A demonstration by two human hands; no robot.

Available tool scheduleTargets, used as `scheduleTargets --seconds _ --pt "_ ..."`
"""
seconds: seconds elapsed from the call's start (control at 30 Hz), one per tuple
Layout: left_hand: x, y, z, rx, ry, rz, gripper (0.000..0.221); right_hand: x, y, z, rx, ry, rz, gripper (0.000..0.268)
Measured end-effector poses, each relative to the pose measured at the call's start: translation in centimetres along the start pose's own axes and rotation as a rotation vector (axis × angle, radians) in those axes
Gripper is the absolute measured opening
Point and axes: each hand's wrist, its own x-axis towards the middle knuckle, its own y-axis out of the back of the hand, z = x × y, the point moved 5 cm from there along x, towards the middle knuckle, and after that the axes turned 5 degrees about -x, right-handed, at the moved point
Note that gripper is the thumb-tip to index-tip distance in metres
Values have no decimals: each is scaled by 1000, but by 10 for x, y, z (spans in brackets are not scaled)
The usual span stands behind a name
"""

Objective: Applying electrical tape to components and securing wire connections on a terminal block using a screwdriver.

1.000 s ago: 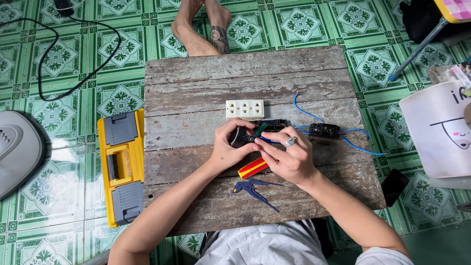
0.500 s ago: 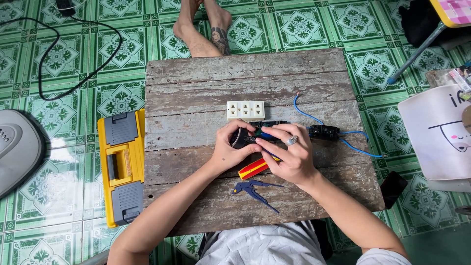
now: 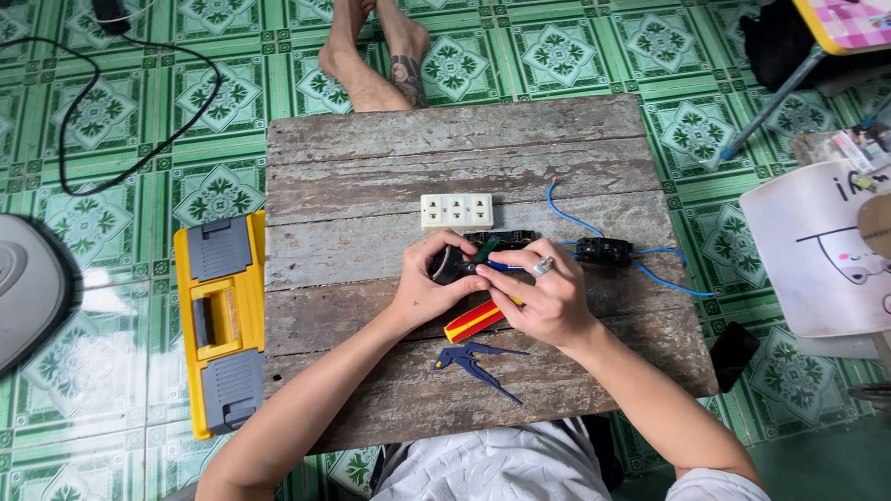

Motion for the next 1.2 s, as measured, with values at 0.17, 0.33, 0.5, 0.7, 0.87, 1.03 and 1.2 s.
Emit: scheduleTargets --seconds 0.17,0.33,0.5,0.7,0.87,1.03,1.2 --pt "0 -1 0 -4 16 -9 42 4 2 0 7 -7 -7 12" --pt "0 0 -3 16 22 -17 39 9 4 -4 3 -18 -1 12" --pt "-2 3 -6 48 9 -16 34 6 2 -6 2 -41 1 10" --pt "-4 4 -7 86 14 -25 32 5 2 -8 -7 -57 13 9" --pt "-3 0 -2 115 8 -23 23 3 1 -6 -21 -69 19 13" --pt "-3 0 -1 106 28 20 28 -3 -4 -1 20 -73 42 19" --pt "-2 6 0 -46 19 103 58 17 9 0 2 -139 67 24"
